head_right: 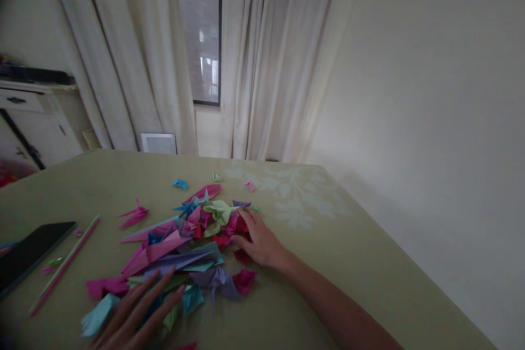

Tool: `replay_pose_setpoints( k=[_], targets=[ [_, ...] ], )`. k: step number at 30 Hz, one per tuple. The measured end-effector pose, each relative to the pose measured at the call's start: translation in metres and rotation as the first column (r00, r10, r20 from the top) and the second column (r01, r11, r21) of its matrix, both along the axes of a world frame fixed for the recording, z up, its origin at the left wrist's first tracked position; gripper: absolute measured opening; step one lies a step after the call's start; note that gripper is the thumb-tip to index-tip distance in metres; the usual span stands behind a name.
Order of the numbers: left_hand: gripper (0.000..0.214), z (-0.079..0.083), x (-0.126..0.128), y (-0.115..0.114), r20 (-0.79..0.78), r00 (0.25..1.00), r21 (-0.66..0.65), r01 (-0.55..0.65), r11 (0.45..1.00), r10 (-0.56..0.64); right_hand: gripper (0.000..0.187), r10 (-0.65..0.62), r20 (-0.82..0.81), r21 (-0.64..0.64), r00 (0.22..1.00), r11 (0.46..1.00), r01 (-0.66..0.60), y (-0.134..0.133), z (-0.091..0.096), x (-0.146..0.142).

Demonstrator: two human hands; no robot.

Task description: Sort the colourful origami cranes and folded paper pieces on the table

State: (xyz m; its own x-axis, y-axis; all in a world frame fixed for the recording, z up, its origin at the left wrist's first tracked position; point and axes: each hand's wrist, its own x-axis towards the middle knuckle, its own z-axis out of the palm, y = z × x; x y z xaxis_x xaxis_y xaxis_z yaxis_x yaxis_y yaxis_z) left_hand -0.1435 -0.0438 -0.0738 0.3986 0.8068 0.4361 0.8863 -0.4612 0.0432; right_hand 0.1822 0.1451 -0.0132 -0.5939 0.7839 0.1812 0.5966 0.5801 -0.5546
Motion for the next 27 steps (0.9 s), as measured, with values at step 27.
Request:
replay_pose_setpoints(
  k=[27],
  targets=[
    [0.080, 0.066, -0.002, 0.079, 0.209, 0.970, -0.099, -0.109, 0.989, 0.128, 0.052, 0.104, -0.037, -0.060, 0.994, 0.992, -0.107, 0.137, 0.007, -0.109]
  ],
)
